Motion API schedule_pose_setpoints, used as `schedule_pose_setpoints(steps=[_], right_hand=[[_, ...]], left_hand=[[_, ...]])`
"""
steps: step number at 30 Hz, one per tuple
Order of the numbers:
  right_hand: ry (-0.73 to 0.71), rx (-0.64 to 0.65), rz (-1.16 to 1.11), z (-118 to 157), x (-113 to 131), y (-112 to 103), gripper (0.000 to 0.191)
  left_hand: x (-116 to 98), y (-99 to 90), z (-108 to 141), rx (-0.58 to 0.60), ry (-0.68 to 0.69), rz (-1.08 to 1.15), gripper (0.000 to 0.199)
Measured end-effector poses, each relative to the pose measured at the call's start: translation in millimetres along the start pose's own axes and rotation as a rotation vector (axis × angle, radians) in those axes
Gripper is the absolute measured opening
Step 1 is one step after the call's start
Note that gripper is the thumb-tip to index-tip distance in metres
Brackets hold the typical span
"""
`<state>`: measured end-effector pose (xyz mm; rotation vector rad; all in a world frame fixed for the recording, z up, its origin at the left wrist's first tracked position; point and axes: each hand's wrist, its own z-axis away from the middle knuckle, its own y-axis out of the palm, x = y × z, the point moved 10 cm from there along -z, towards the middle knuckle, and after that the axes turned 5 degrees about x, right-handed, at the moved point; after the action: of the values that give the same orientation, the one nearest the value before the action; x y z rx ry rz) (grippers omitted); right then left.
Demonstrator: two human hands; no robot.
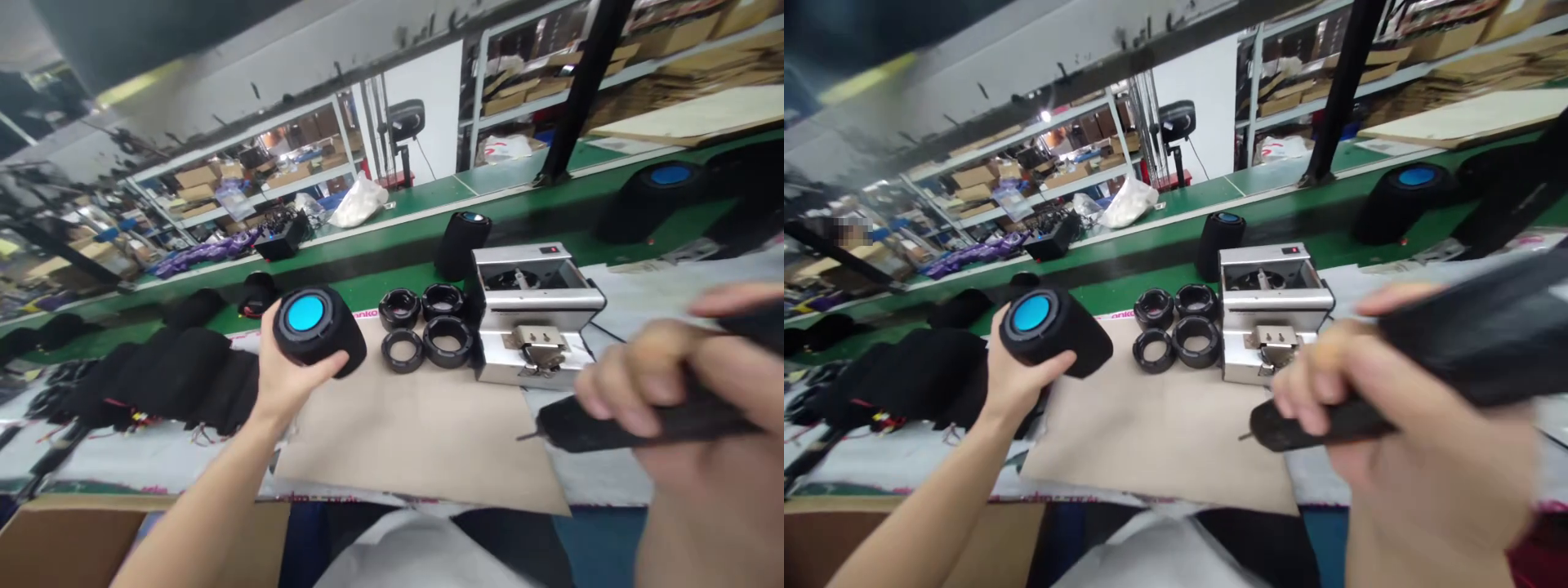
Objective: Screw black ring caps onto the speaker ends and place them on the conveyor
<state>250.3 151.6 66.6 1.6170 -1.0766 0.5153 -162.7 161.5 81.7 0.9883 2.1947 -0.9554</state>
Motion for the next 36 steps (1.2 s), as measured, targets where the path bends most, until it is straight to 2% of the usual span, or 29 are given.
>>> schedule_pose_setpoints(steps=[2,5,8,10,14,18,20,21,24,27,30,33,35,36], right_hand=[[0.239,0.141,0.085,18,-34,37,0.035],[0.623,0.318,0.153,59,-95,64,0.048],[0.789,0.470,0.217,89,-134,73,0.054],[0.849,0.525,0.280,100,-149,75,0.060],[0.880,0.565,0.328,105,-158,81,0.064],[0.890,0.590,0.340,111,-158,89,0.065],[0.916,0.575,0.335,115,-160,90,0.069],[0.920,0.554,0.323,116,-160,91,0.070],[0.908,0.481,0.272,115,-163,89,0.072],[0.904,0.431,0.276,112,-167,83,0.078],[0.869,0.433,0.303,106,-168,78,0.078],[0.823,0.462,0.323,101,-167,78,0.079],[0.816,0.464,0.311,100,-168,79,0.081],[0.817,0.463,0.295,101,-168,80,0.082]], left_hand=[[1,1.6,43,-0.057,-0.028,-0.028,0.096],[22,12.3,94,-0.166,-0.160,-0.045,0.099],[33,20.4,124,-0.244,-0.246,-0.038,0.101],[32,23.5,131,-0.225,-0.243,0.006,0.102],[22,34.2,131,-0.052,-0.195,0.050,0.107],[19,34.0,145,-0.086,-0.226,0.074,0.112],[19,40.2,154,-0.022,-0.237,0.160,0.115],[18,44.0,158,0.034,-0.237,0.235,0.111],[23,46.4,165,0.162,-0.277,0.470,0.079],[35,39.3,159,0.214,-0.378,0.516,0.062],[38,40.7,143,0.327,-0.406,0.573,0.060],[32,49.9,133,0.453,-0.407,0.661,0.058],[30,55.1,134,0.454,-0.437,0.678,0.056],[31,55.7,137,0.412,-0.458,0.674,0.055]])
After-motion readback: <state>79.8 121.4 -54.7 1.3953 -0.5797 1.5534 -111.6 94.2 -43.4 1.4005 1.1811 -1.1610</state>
